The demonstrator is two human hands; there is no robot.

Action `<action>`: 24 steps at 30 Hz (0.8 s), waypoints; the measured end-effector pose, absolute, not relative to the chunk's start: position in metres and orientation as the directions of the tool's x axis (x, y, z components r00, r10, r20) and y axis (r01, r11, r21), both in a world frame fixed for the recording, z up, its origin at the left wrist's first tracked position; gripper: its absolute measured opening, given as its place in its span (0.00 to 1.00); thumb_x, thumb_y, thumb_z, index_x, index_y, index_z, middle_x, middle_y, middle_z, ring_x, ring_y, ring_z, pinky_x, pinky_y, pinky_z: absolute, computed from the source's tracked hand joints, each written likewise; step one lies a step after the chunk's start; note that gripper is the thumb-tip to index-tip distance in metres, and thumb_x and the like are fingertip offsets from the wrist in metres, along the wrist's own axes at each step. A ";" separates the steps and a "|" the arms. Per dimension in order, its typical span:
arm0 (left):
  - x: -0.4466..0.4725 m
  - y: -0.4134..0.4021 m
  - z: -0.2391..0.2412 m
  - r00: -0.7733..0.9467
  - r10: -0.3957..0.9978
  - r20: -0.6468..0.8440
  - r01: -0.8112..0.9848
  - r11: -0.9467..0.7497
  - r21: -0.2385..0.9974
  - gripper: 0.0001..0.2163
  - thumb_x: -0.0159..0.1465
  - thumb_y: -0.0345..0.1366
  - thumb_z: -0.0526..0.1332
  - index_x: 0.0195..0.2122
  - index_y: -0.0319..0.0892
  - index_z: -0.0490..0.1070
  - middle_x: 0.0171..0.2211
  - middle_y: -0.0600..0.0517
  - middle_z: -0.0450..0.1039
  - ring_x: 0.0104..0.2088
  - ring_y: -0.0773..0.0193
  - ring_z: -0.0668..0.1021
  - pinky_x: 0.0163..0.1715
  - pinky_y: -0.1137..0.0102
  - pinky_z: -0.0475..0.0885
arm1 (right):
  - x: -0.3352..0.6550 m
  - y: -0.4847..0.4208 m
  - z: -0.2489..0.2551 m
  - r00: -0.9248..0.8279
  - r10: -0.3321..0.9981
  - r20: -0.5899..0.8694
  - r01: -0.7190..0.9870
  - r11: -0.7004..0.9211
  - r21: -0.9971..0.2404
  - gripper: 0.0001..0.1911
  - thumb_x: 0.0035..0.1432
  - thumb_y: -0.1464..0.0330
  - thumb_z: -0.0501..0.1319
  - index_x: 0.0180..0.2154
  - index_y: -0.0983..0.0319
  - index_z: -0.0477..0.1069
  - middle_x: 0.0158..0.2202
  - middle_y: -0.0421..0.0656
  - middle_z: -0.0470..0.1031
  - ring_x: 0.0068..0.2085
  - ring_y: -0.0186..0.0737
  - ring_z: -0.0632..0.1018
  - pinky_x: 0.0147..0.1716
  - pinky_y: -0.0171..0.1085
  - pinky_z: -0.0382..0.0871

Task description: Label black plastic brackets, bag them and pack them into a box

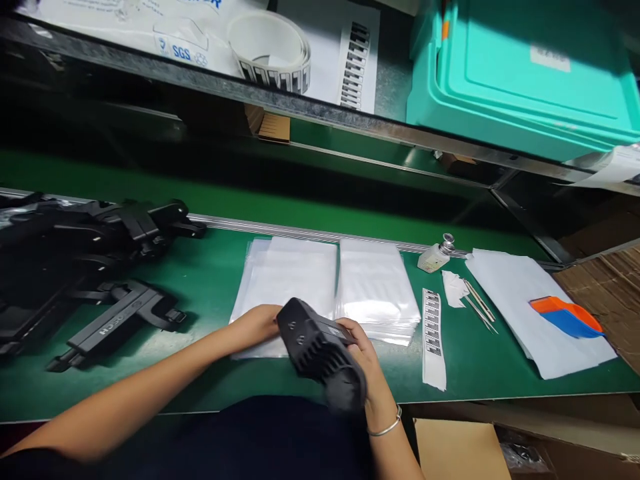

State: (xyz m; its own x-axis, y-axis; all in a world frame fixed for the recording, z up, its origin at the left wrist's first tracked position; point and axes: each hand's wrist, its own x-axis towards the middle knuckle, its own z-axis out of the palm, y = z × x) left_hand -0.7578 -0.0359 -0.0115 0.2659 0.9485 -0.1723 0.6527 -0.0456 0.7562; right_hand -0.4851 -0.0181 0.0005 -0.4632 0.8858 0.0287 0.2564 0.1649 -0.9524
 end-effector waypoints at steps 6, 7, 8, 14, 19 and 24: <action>-0.763 -0.038 0.009 -0.070 0.998 0.010 0.699 0.042 0.714 0.07 0.61 0.31 0.52 0.28 0.42 0.68 0.29 0.53 0.71 0.30 0.63 0.73 0.31 0.71 0.65 | -0.495 -0.016 -0.002 -0.439 0.898 -0.030 0.430 0.181 -0.884 0.20 0.61 0.56 0.57 0.52 0.58 0.68 0.48 0.47 0.74 0.50 0.48 0.74 0.51 0.46 0.68; -0.760 -0.042 0.011 -0.071 0.996 0.062 0.709 0.007 0.706 0.07 0.62 0.32 0.52 0.29 0.42 0.68 0.29 0.53 0.71 0.30 0.64 0.73 0.31 0.71 0.65 | -0.496 -0.017 -0.003 -0.423 0.906 -0.008 0.495 0.223 -0.840 0.20 0.61 0.57 0.57 0.52 0.58 0.68 0.48 0.47 0.74 0.50 0.49 0.74 0.51 0.48 0.68; -0.757 -0.046 0.012 -0.028 0.995 0.097 0.700 -0.050 0.712 0.07 0.63 0.32 0.52 0.30 0.42 0.68 0.30 0.53 0.71 0.30 0.64 0.73 0.31 0.71 0.65 | -0.496 -0.019 -0.003 -0.421 0.907 0.024 0.547 0.274 -0.791 0.20 0.61 0.57 0.58 0.51 0.58 0.68 0.47 0.48 0.74 0.49 0.50 0.73 0.50 0.50 0.68; -0.752 -0.051 0.015 0.139 0.987 0.078 0.708 -0.154 0.690 0.08 0.66 0.32 0.50 0.35 0.43 0.69 0.33 0.53 0.71 0.33 0.64 0.74 0.35 0.71 0.67 | -0.484 -0.022 -0.003 -0.393 0.906 0.158 0.644 0.394 -0.655 0.20 0.61 0.56 0.58 0.50 0.59 0.69 0.44 0.50 0.75 0.46 0.52 0.73 0.47 0.52 0.68; -0.750 -0.037 0.003 0.107 0.989 -0.102 0.846 -0.037 0.531 0.05 0.62 0.32 0.54 0.29 0.43 0.66 0.32 0.53 0.71 0.33 0.62 0.74 0.32 0.70 0.65 | -0.442 -0.019 0.010 -0.391 0.906 0.161 0.540 0.367 -0.757 0.19 0.61 0.57 0.58 0.50 0.58 0.70 0.47 0.48 0.74 0.49 0.48 0.75 0.46 0.43 0.71; -0.727 -0.026 -0.021 0.260 0.940 -0.221 0.823 -0.096 0.560 0.04 0.58 0.31 0.56 0.27 0.42 0.66 0.31 0.52 0.71 0.35 0.61 0.74 0.32 0.71 0.64 | -0.450 -0.023 0.026 -0.571 0.818 0.072 0.346 0.319 -0.882 0.19 0.59 0.57 0.59 0.49 0.58 0.72 0.46 0.46 0.75 0.47 0.46 0.76 0.46 0.39 0.71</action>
State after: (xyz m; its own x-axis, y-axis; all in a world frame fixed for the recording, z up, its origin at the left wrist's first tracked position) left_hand -0.7269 -0.0265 -0.0207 0.2596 0.9401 -0.2208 0.8229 -0.0957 0.5601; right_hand -0.4502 -0.0230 0.0257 -0.5708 0.8179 0.0724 0.3456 0.3193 -0.8824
